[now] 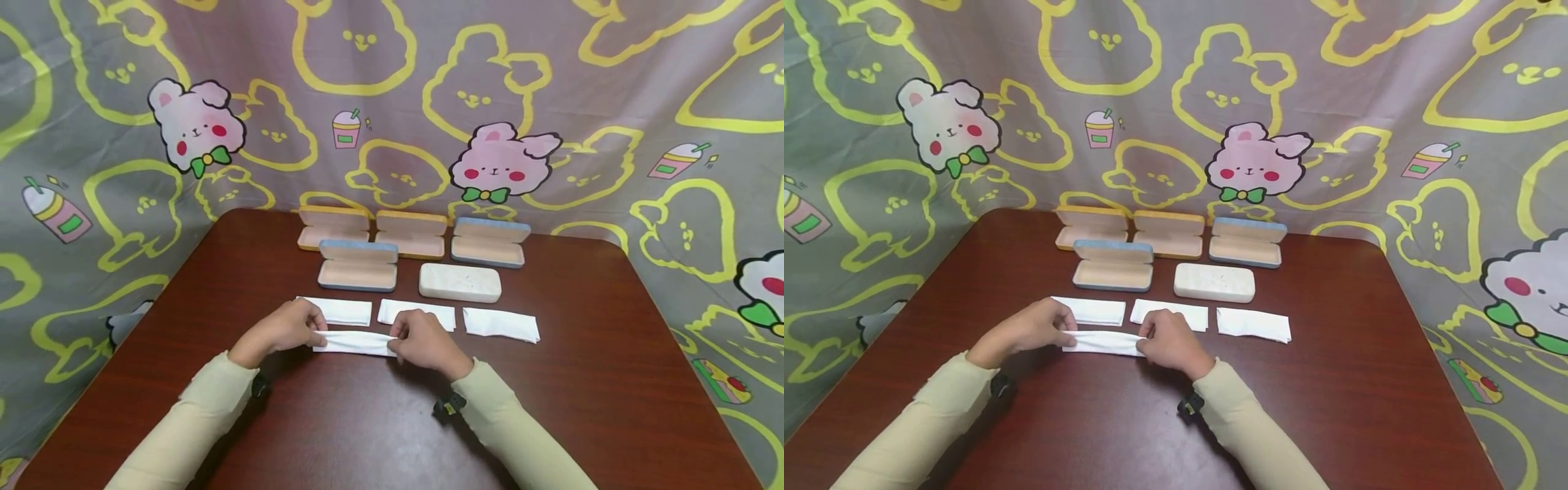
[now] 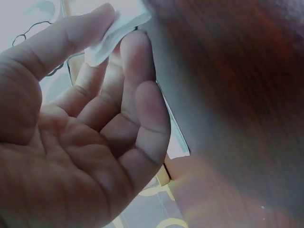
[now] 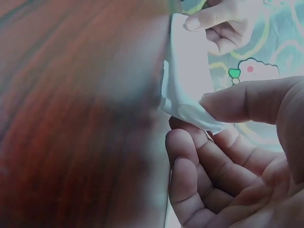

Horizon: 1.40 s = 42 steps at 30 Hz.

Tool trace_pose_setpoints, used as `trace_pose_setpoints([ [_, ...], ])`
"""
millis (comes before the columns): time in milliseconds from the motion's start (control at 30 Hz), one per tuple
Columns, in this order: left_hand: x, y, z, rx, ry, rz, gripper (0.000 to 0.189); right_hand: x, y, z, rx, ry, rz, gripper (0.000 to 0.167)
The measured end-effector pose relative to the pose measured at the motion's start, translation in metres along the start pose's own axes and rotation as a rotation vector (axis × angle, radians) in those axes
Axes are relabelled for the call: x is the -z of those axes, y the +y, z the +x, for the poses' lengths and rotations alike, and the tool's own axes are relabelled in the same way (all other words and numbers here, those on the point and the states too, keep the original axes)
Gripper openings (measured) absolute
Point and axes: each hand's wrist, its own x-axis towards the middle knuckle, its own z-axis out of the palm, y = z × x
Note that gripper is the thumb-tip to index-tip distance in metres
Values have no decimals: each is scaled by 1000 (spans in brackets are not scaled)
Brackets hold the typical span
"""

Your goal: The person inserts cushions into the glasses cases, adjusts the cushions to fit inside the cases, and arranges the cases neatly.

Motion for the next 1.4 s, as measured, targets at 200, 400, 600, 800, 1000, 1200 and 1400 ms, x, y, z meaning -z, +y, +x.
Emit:
trace_pose_setpoints([
  [200, 4, -4, 2, 7, -9, -114, 12, 4, 0, 3, -15, 11, 28, 9],
  [400, 8, -7, 4, 45, 8, -223, 11, 9, 1, 10, -11, 50, 15, 8],
  [600, 11, -9, 7, 54, 36, -262, 11, 12, 0, 16, -36, 78, 41, 6],
  [800, 15, -9, 9, 69, 70, -273, 13, 16, 0, 22, -28, 110, 75, 4],
  [1000, 19, -5, 13, 82, 118, -302, 14, 20, 0, 29, -65, 132, 98, 4],
  [1200, 23, -3, 17, 95, 167, -328, 13, 23, 1, 37, -71, 146, 78, 3],
  [1400, 27, -6, 22, 71, 201, -332, 19, 26, 2, 46, -78, 161, 72, 3],
])
